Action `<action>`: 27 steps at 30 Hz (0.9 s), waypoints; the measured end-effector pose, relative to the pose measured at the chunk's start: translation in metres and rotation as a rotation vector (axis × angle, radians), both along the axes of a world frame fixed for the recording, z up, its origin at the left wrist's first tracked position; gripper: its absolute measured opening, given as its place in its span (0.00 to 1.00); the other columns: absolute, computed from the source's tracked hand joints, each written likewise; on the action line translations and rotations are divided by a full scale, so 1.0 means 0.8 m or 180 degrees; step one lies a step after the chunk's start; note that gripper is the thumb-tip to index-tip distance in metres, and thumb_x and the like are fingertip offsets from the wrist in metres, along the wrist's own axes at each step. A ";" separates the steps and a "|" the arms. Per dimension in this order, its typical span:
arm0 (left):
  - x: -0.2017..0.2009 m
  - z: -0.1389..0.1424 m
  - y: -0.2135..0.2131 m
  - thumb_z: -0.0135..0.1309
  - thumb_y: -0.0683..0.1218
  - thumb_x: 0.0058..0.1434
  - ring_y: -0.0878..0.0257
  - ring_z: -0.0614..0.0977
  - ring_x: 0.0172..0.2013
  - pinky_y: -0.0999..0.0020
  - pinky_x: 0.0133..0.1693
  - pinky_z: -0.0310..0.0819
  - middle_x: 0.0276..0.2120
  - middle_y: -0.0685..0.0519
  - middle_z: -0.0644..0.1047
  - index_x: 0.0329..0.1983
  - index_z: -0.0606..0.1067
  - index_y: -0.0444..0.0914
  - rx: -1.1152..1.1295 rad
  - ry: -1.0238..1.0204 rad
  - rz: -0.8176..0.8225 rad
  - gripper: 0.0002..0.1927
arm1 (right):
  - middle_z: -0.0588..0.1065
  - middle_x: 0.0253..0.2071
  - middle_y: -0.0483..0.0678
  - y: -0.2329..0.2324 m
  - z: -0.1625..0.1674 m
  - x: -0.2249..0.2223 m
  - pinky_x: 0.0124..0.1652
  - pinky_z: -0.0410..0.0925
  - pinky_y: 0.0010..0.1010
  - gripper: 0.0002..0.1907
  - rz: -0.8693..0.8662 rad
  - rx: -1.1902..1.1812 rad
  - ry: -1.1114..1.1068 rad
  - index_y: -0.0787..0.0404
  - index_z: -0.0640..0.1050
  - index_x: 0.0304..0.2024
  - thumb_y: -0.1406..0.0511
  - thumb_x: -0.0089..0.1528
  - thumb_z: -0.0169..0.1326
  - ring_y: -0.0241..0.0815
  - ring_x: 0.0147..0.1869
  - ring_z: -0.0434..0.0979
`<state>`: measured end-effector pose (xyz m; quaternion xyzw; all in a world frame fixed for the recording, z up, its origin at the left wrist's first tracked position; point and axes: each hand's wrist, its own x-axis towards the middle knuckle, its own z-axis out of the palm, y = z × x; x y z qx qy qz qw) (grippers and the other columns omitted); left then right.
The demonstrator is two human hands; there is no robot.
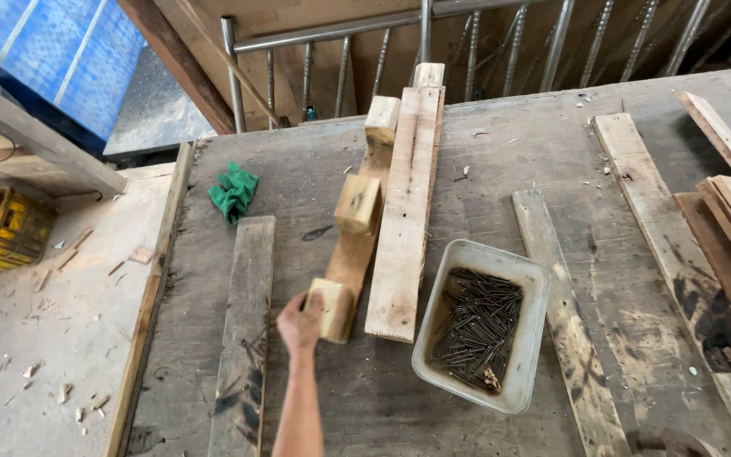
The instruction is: The person hammers nails into wooden planks and blocks using a hammer. They repeatedly pick up nails from a container, position them on the wood, and drive them in with the hammer.
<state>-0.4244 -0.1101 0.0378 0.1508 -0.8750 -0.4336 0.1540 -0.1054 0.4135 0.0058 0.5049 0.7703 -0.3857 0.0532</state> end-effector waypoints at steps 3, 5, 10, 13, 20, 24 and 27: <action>-0.009 -0.001 0.057 0.63 0.57 0.58 0.54 0.87 0.35 0.62 0.41 0.79 0.33 0.43 0.84 0.44 0.84 0.39 0.0395 0.0054 0.0041 0.20 | 0.76 0.24 0.55 0.002 -0.002 -0.013 0.34 0.68 0.46 0.34 -0.0034 0.0036 -0.0005 0.63 0.81 0.31 0.42 0.67 0.42 0.55 0.30 0.76; -0.007 -0.002 0.071 0.64 0.56 0.58 0.54 0.87 0.34 0.62 0.41 0.78 0.32 0.42 0.84 0.44 0.83 0.38 0.0516 0.0044 0.0046 0.19 | 0.76 0.25 0.55 0.007 0.000 0.005 0.34 0.69 0.47 0.34 -0.0055 0.0063 0.0002 0.63 0.81 0.31 0.42 0.67 0.42 0.56 0.31 0.77; 0.003 -0.013 0.064 0.61 0.54 0.63 0.52 0.85 0.35 0.59 0.40 0.77 0.34 0.42 0.83 0.43 0.82 0.34 0.0051 0.0368 -0.0266 0.18 | 0.77 0.25 0.56 0.018 0.013 0.114 0.35 0.69 0.48 0.34 -0.0009 0.0256 -0.0276 0.63 0.81 0.30 0.42 0.67 0.43 0.57 0.32 0.77; 0.005 -0.019 0.069 0.56 0.53 0.68 0.51 0.83 0.35 0.57 0.41 0.76 0.36 0.42 0.83 0.43 0.82 0.33 0.0195 0.0564 -0.0178 0.17 | 0.77 0.25 0.56 0.029 0.019 0.127 0.36 0.70 0.49 0.34 0.0361 0.0632 -0.0503 0.63 0.81 0.30 0.42 0.66 0.43 0.57 0.32 0.78; 0.018 -0.020 0.070 0.50 0.49 0.74 0.49 0.79 0.38 0.55 0.44 0.73 0.39 0.39 0.79 0.47 0.77 0.27 0.0554 0.0459 -0.0006 0.18 | 0.79 0.29 0.57 0.029 0.048 0.007 0.38 0.73 0.49 0.29 0.0878 0.0994 -0.0603 0.57 0.75 0.47 0.41 0.65 0.45 0.58 0.36 0.82; 0.063 -0.033 0.070 0.50 0.46 0.72 0.50 0.79 0.50 0.59 0.53 0.74 0.53 0.36 0.76 0.58 0.71 0.23 0.0973 0.1146 0.0022 0.21 | 0.80 0.34 0.58 0.018 0.067 -0.012 0.41 0.71 0.56 0.22 0.1056 0.1288 -0.0226 0.57 0.75 0.42 0.46 0.62 0.53 0.62 0.40 0.81; 0.098 -0.032 0.087 0.51 0.46 0.71 0.51 0.80 0.49 0.60 0.52 0.74 0.51 0.37 0.77 0.57 0.72 0.24 0.0770 0.1470 0.0106 0.20 | 0.79 0.34 0.59 0.037 0.075 -0.026 0.41 0.71 0.57 0.22 0.1063 0.1654 0.0271 0.58 0.76 0.39 0.47 0.60 0.57 0.63 0.42 0.81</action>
